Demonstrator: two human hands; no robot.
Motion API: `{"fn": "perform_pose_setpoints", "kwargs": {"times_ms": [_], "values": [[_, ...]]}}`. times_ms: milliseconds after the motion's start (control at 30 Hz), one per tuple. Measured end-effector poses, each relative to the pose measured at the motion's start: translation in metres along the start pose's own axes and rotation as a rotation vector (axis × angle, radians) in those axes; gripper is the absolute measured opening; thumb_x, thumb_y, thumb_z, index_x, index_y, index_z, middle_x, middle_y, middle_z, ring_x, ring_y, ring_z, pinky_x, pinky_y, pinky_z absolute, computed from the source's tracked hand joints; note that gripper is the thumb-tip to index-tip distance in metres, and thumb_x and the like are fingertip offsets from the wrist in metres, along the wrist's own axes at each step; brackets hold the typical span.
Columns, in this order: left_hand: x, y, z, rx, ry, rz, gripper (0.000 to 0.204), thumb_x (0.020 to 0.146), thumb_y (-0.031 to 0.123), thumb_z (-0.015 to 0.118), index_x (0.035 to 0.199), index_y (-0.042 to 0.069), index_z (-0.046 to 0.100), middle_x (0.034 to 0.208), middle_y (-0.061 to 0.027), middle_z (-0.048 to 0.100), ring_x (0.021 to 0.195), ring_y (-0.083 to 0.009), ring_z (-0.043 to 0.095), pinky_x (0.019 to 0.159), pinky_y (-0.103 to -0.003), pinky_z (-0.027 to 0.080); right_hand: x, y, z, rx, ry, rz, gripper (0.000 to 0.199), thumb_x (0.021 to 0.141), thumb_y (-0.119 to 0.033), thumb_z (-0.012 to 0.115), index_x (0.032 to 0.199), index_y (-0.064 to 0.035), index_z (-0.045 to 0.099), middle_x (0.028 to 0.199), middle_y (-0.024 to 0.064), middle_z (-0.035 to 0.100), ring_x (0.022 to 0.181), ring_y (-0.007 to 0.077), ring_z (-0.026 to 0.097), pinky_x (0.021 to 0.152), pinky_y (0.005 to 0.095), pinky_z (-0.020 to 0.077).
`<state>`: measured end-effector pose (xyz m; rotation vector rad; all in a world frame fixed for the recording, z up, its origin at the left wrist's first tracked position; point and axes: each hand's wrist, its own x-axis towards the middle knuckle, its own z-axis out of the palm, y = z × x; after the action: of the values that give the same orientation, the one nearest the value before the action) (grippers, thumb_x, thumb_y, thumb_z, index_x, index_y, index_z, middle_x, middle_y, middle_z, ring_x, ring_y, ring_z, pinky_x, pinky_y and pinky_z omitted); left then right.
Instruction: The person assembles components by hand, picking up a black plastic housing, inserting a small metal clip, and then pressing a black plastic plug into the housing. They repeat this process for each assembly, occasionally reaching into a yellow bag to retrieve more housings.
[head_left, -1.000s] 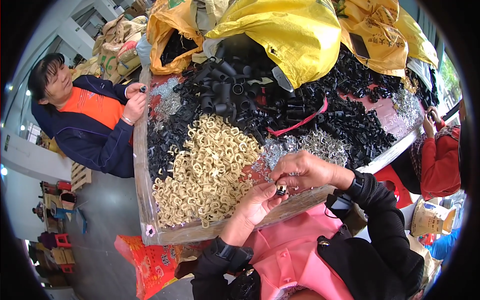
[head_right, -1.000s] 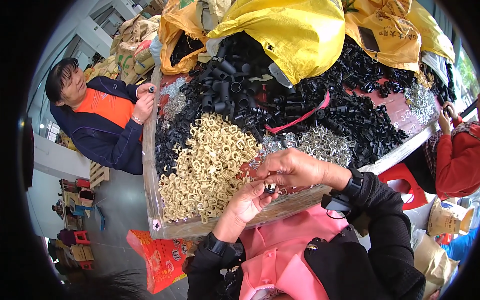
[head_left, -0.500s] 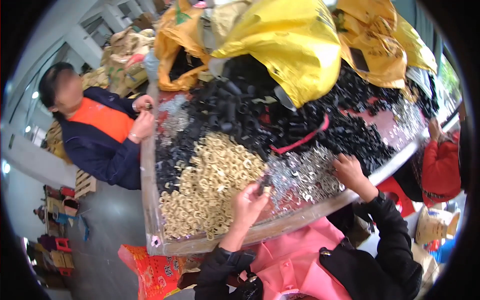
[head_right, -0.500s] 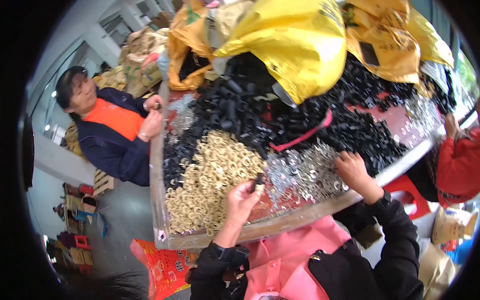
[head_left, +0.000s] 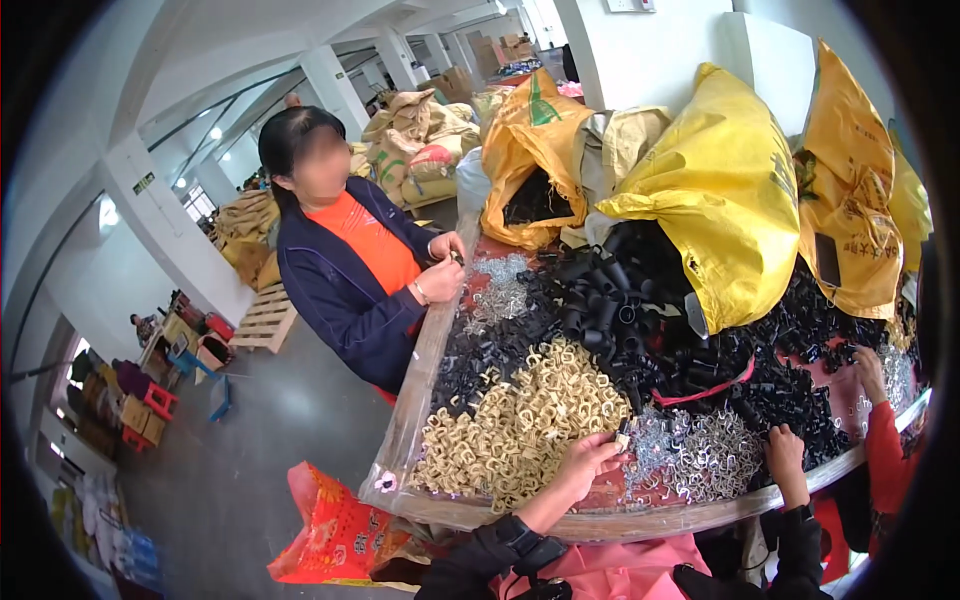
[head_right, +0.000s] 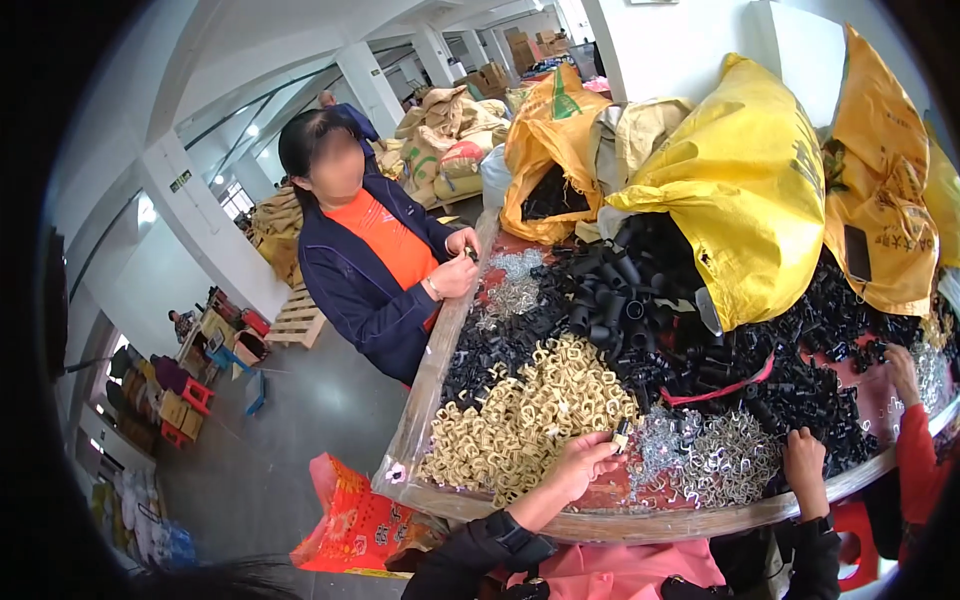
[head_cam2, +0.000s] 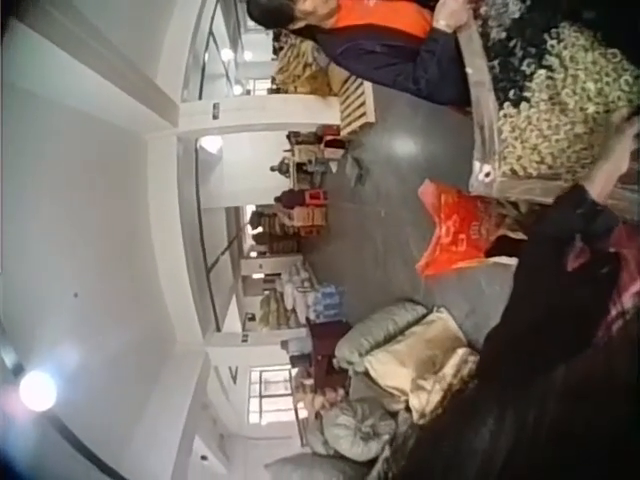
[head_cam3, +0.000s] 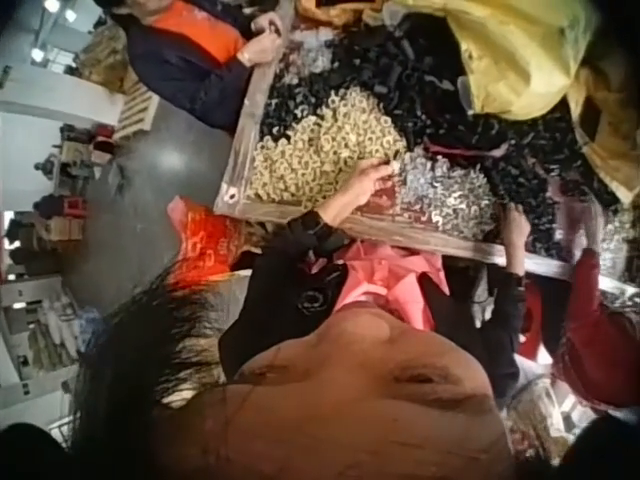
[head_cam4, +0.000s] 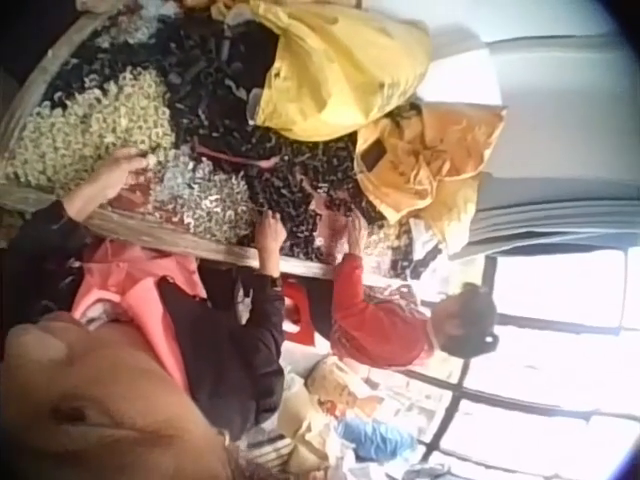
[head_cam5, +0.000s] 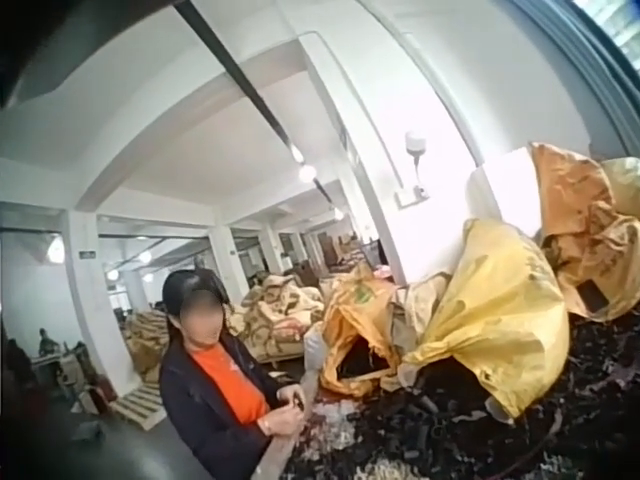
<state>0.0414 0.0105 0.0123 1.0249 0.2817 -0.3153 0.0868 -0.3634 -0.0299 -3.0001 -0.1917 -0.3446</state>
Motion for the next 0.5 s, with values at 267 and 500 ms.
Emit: {"fn": "perform_pose_setpoints", "kwargs": {"times_ms": [267,500], "values": [[0.014,0.0,0.0,-0.003,-0.059,-0.083,0.023,0.08,0.009,0.053,0.101,0.0,0.052,0.087,-0.0051,0.058,0.075,-0.0118,0.058,0.062,-0.019,0.047,0.007,-0.004,-0.002,0.271,0.024,-0.026,0.016,0.061,-0.003,0.055,0.071,-0.0012,0.042,0.071,0.0168,0.046,0.069,0.0365,0.048,0.057,0.0412,0.0387],[0.024,0.001,0.011,0.067,-0.137,-0.177,0.024,0.08,0.008,0.052,0.103,-0.001,0.05,0.088,-0.0055,0.058,0.074,-0.0109,0.057,0.06,-0.018,0.046,-0.007,-0.027,-0.02,0.257,0.151,0.089,0.014,0.063,-0.002,0.054,0.073,-0.0024,0.043,0.073,0.0159,0.047,0.069,0.0352,0.049,0.058,0.042,0.0399]]}}
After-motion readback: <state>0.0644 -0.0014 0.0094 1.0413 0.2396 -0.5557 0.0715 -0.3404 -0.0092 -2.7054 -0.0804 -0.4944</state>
